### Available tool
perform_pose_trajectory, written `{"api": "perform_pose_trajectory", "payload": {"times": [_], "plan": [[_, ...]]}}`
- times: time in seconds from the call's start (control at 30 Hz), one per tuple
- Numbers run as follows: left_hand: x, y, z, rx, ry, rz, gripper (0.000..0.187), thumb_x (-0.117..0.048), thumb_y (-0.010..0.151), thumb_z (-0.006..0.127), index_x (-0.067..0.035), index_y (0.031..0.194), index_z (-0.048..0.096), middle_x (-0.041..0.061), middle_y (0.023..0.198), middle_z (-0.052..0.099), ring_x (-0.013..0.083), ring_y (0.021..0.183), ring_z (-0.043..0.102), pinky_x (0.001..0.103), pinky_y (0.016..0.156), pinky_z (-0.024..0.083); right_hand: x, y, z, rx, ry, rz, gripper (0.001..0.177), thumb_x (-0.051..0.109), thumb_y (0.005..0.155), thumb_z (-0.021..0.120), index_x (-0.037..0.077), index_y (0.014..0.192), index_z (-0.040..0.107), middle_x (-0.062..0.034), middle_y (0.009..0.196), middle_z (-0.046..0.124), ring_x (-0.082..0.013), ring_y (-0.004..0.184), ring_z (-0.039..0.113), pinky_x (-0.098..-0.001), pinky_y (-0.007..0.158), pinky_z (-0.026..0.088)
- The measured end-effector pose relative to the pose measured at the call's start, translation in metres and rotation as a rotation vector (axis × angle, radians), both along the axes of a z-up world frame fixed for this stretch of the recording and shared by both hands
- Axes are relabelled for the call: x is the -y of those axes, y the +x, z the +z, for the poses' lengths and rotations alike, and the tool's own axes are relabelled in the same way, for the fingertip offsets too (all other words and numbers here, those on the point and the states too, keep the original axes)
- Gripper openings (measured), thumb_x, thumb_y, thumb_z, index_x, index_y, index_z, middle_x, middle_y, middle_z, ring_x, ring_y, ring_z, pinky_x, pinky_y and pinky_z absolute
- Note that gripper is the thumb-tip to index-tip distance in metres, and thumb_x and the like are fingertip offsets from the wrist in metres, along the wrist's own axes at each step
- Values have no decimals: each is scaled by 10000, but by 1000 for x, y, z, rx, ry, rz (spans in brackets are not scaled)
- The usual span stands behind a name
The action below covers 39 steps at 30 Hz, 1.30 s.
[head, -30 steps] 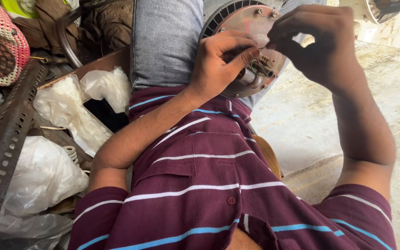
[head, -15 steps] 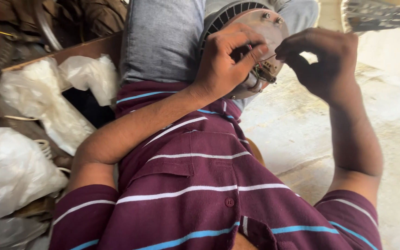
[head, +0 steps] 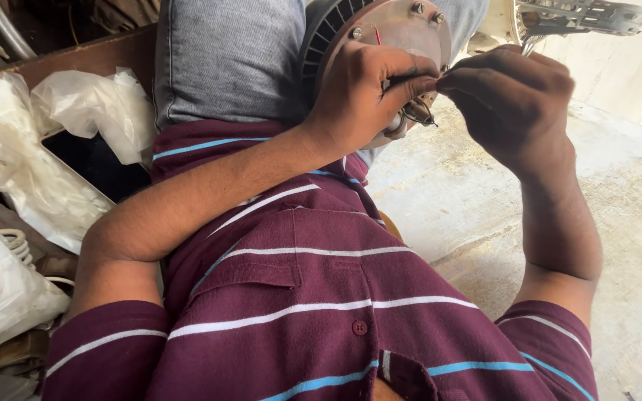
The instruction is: The person sits on the floor with an electric fan motor across their lap and rewires its terminal block. They hold a capacitor and switch component, connect colored wires to the terminals, tighten connections using a screwdriver, and route the wires into the motor housing.
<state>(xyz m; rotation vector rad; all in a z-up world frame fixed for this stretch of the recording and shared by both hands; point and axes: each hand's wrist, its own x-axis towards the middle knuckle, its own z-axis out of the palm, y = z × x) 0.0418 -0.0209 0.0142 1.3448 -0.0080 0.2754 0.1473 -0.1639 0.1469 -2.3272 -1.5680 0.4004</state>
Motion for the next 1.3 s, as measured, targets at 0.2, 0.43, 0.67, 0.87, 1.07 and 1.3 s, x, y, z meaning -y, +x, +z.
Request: {"api": "perform_pose_trajectory", "payload": {"times": [0.2,0.43,0.67,0.87,1.07,1.3], "plan": [[4,2,1,-36,21,-12,139,-158,993,755,-21,1007,778,67,811,772,124,684,764,263,617,581,37,6,-15,-159,-36,-152,90,-64,1018,792,-5,1013,724,-106,986,749,-174,911,753,-263,781,581],[8,-1,-1,-53,10,23,136,-149,974,775,-16,1000,772,71,818,768,135,716,770,268,630,578,18,1,-10,-221,43,-194,184,-36,962,835,-51,1095,709,-151,1044,716,-207,909,726,-271,780,582],[2,-1,8,-99,2,13,153,-179,966,779,-28,988,780,72,798,770,140,709,774,273,637,574,38,-8,-28,-6,36,-157,143,-1,991,904,31,1052,779,-80,957,726,-159,773,695,-265,646,494],[-3,1,17,-323,-160,-141,167,-208,975,733,-49,1000,777,34,730,776,84,585,744,253,549,565,26,-15,-31,287,173,-24,144,-29,951,892,33,1027,786,-79,904,708,-190,786,688,-301,636,490],[13,-1,2,-219,-190,-52,171,-205,1000,729,-41,1005,778,22,810,795,60,710,772,236,637,615,49,-17,-45,472,223,76,133,-22,954,907,38,1043,827,-71,1015,727,-197,831,695,-330,664,514],[16,1,3,-323,-239,-89,159,-186,982,713,-41,973,778,31,792,801,67,679,766,231,610,611,54,-12,-55,498,268,122,138,-18,891,910,68,954,822,-57,975,726,-179,785,686,-324,620,505]]}}
